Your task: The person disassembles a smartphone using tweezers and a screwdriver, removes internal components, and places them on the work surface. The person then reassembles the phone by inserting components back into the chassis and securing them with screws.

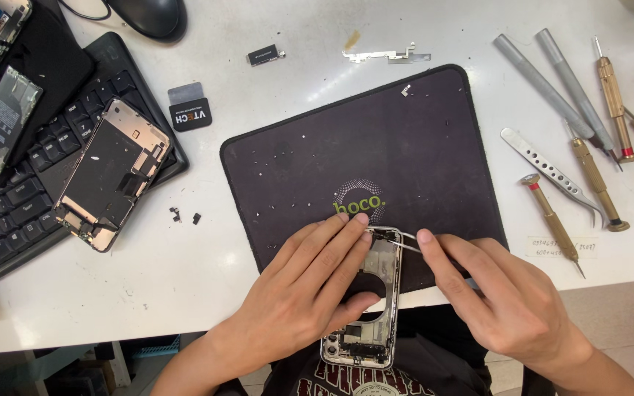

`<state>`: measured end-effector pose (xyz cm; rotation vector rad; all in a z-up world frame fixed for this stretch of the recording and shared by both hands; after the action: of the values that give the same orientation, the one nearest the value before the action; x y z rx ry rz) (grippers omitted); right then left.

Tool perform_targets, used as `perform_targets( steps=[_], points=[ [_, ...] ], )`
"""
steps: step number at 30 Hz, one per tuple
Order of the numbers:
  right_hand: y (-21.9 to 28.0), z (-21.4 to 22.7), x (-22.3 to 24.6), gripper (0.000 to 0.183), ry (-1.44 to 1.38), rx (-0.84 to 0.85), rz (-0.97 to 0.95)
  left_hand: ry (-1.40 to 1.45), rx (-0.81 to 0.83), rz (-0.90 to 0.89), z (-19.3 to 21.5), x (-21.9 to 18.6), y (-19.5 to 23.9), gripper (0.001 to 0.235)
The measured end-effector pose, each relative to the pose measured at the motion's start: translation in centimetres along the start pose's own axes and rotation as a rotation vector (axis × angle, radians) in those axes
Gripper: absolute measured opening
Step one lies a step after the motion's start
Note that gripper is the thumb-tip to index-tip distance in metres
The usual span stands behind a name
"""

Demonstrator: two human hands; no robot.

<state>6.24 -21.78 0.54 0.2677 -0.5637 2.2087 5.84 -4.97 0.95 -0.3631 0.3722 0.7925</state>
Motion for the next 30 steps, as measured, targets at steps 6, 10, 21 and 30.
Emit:
perform_targets(
  steps=[6,10,21,30],
  points=[
    [0.1,0.0,0.2,0.039,0.014,0.011,0.076,-0.083,-0.015,-0.011,0.2,-0.3,0.0,0.059],
    [0.1,-0.1,0.3,0.039,0.039,0.027,0.078,-0.062,-0.017,-0.005,0.3,-0.1,-0.1,0.057],
    [4.8,-1.6,-1.9,0.027,-0.313,-0.068,-0.537,-0.079,-0.07,0.004,0.6,-0.3,0.1,0.055],
    [15.2,-9.6,1.8,0.016,-0.818,0.315,-1.145,-0.105,-0.055,0.052,1.5,-0.5,0.7,0.053]
  ],
)
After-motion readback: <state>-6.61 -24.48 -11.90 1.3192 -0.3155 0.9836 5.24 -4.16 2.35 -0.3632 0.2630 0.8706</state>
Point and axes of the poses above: each hand's wrist, its own y-axis away from the middle knuckle, its own z-axis out of the back of the hand, x = y × z, the point moved 8 cm from there along -y, towards the middle knuckle, and after that the axes turned 1 degree about -z, right-handed, at the moved point
